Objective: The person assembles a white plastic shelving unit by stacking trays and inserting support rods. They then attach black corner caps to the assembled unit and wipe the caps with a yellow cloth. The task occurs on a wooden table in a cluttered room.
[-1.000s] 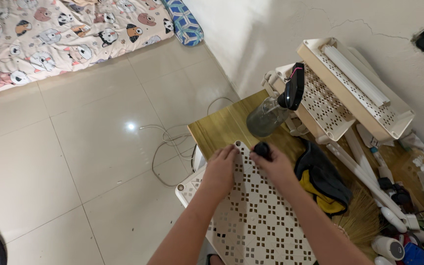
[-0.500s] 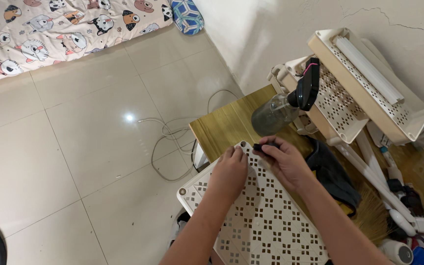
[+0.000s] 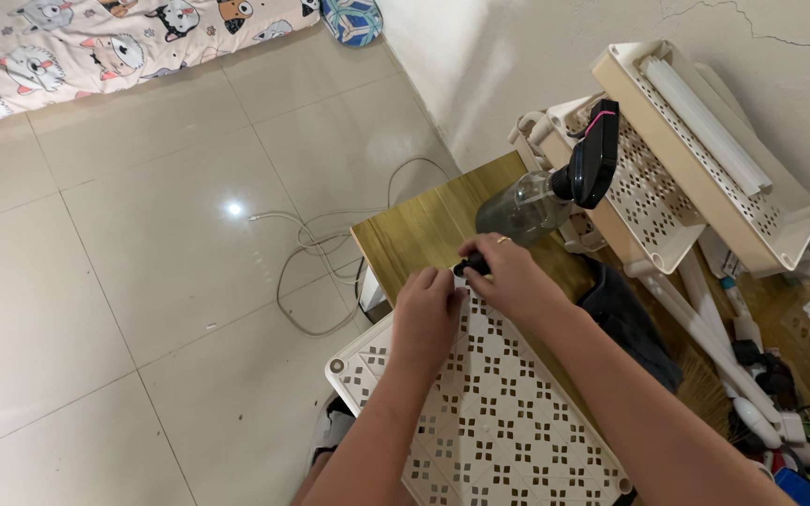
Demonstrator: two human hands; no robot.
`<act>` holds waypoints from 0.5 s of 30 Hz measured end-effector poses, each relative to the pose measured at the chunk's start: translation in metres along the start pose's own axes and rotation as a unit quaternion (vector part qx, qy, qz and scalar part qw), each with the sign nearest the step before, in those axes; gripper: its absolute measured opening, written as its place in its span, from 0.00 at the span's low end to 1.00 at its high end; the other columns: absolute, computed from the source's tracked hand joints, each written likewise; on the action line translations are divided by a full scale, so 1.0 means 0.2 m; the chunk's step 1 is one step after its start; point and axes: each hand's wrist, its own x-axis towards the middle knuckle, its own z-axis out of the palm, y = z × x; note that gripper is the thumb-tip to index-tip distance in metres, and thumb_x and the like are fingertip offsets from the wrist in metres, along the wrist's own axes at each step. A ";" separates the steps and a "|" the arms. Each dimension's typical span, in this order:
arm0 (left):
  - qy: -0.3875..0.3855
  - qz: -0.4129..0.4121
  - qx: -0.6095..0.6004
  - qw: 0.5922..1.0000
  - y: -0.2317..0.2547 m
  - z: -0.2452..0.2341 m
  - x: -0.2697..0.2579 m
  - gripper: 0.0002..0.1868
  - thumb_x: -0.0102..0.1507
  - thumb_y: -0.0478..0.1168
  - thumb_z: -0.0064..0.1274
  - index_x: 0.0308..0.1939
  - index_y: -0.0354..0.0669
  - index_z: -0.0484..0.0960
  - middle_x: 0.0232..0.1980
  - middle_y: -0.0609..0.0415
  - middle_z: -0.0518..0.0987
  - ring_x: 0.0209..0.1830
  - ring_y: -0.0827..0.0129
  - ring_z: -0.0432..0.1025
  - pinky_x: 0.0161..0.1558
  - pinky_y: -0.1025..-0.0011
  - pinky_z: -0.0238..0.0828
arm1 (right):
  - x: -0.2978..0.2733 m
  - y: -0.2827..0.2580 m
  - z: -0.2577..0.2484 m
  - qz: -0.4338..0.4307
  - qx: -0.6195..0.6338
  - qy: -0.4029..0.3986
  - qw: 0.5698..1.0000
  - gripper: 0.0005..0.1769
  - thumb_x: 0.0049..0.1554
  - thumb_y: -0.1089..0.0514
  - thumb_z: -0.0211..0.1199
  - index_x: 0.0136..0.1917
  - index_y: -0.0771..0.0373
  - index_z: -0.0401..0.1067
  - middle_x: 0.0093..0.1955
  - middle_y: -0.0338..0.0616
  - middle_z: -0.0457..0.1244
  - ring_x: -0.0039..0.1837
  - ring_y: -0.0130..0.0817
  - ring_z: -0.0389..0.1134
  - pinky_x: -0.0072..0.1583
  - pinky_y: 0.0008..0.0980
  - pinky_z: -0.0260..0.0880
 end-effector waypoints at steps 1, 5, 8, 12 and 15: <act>-0.001 -0.020 0.000 1.000 0.00 0.00 0.00 0.08 0.60 0.36 0.59 0.39 0.37 0.76 0.40 0.48 0.77 0.45 0.51 0.72 0.50 0.56 0.69 | 0.00 0.01 0.01 -0.012 -0.019 -0.008 1.000 0.15 0.56 0.59 0.64 0.55 0.66 0.70 0.53 0.54 0.67 0.54 0.50 0.70 0.55 0.42 0.71; 0.025 -0.080 -0.034 0.996 0.02 0.02 0.01 0.14 0.62 0.37 0.58 0.50 0.38 0.79 0.42 0.49 0.79 0.46 0.53 0.73 0.50 0.56 0.69 | 0.01 0.03 0.01 -0.039 -0.089 -0.026 0.995 0.13 0.56 0.59 0.64 0.52 0.65 0.69 0.50 0.54 0.68 0.55 0.54 0.69 0.55 0.47 0.69; 0.028 -0.089 -0.026 0.995 0.02 0.01 0.02 0.14 0.61 0.38 0.59 0.50 0.40 0.83 0.42 0.50 0.80 0.46 0.54 0.74 0.50 0.58 0.70 | 0.03 0.03 0.01 -0.086 -0.128 -0.041 0.987 0.14 0.53 0.60 0.67 0.50 0.66 0.68 0.49 0.54 0.67 0.56 0.55 0.67 0.56 0.49 0.68; 0.002 -0.129 -0.038 0.991 0.01 -0.01 0.04 0.09 0.63 0.40 0.58 0.44 0.44 0.87 0.40 0.51 0.79 0.41 0.57 0.75 0.45 0.62 0.74 | 0.06 0.02 0.00 -0.130 -0.160 -0.077 0.976 0.11 0.53 0.63 0.65 0.49 0.65 0.68 0.46 0.51 0.67 0.55 0.52 0.67 0.56 0.47 0.68; 0.016 -0.119 -0.027 0.992 0.01 -0.02 0.03 0.07 0.62 0.40 0.59 0.41 0.43 0.87 0.38 0.50 0.77 0.40 0.55 0.75 0.42 0.61 0.73 | 0.06 0.01 -0.01 -0.153 -0.189 -0.086 0.966 0.10 0.53 0.64 0.64 0.49 0.64 0.69 0.46 0.49 0.67 0.55 0.51 0.67 0.56 0.46 0.69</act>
